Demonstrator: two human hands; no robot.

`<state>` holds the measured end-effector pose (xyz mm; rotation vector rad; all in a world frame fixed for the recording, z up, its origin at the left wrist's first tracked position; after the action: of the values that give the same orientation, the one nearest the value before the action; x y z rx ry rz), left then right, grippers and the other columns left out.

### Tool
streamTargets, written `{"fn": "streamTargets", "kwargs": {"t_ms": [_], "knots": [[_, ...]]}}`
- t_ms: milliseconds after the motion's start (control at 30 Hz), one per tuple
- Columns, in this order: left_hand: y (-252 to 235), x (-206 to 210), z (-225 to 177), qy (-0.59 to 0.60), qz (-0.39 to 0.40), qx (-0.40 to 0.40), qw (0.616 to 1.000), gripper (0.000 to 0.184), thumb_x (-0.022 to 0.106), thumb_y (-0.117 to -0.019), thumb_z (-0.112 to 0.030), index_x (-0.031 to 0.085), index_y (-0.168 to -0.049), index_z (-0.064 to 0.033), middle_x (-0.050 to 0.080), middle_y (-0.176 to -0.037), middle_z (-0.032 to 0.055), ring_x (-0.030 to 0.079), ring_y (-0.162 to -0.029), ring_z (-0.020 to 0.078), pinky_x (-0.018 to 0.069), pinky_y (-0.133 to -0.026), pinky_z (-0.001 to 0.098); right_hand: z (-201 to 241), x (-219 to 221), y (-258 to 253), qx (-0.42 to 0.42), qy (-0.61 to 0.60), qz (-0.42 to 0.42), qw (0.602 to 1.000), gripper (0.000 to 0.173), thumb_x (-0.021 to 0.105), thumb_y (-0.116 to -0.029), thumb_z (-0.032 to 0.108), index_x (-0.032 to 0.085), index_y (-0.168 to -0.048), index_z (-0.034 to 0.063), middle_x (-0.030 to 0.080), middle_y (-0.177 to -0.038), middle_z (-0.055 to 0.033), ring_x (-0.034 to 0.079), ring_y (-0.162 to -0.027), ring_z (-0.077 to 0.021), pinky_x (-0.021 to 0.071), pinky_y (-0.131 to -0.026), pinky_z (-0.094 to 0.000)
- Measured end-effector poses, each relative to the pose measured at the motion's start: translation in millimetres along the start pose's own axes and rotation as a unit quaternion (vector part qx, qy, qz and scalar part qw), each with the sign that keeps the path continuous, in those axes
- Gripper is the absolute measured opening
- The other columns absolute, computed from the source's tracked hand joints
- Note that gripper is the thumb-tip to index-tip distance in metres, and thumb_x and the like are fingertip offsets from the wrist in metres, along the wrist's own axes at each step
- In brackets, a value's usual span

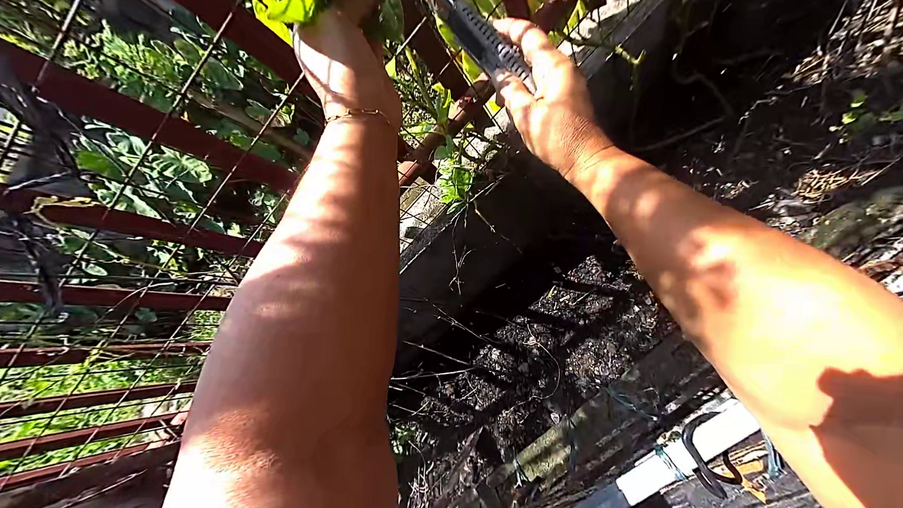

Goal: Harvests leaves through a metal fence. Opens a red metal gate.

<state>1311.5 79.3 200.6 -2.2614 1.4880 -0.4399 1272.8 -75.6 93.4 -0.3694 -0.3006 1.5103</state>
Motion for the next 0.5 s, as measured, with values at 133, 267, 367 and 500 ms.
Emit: {"fn": "streamTargets", "kwargs": {"t_ms": [133,267,367,500], "knots": [[1.9,0.0,-1.7,-0.021,-0.001,0.002,1.0,0.024,0.057,-0.0888,0.012,0.053,-0.112,0.0046,0.061,-0.096,0.0128,0.064,-0.088,0.0179,0.0568,-0.079,0.0331,-2.7,-4.2,-4.5,0.001,0.021,-0.008,1.0,0.046,0.054,-0.1008,0.009,0.054,-0.146,0.0073,0.066,-0.132,-0.0115,0.066,-0.112,-0.0144,0.0515,-0.097,-0.0305],[4.5,1.4,0.0,-0.028,0.004,0.004,1.0,0.02,0.059,-0.0876,0.013,0.054,-0.105,0.0025,0.06,-0.089,0.0103,0.062,-0.081,0.0162,0.0552,-0.075,0.0313,9.4,-1.5,-5.3,0.024,0.033,0.021,0.999,0.047,0.052,-0.1047,0.012,0.049,-0.151,0.0079,0.062,-0.139,-0.0115,0.062,-0.122,-0.015,0.0469,-0.106,-0.0306],[6.7,3.4,-0.2,-0.021,0.002,0.009,1.0,0.019,0.059,-0.0869,0.014,0.053,-0.1,0.0011,0.058,-0.086,0.0094,0.061,-0.078,0.0154,0.0552,-0.073,0.0305,13.9,0.0,-4.8,0.062,0.038,0.051,0.996,0.05,0.05,-0.1072,0.014,0.041,-0.157,0.0101,0.06,-0.142,-0.0129,0.062,-0.122,-0.0181,0.0472,-0.105,-0.0338],[5.4,2.7,-1.7,-0.021,-0.015,0.006,1.0,0.021,0.058,-0.088,0.013,0.053,-0.106,0.0027,0.059,-0.09,0.0115,0.061,-0.083,0.0172,0.0552,-0.076,0.0327,15.6,0.6,-2.2,0.069,0.032,0.061,0.995,0.052,0.048,-0.1075,0.013,0.038,-0.158,0.012,0.056,-0.148,-0.0121,0.06,-0.126,-0.0172,0.046,-0.107,-0.0333]]}}
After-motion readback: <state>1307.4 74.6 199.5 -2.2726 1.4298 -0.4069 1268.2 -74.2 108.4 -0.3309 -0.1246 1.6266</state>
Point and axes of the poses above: each hand's wrist, its own y-axis away from the middle knuckle, its own x-axis out of the palm, z = x × y, the point moved 2 cm from there along -y, towards the middle knuckle
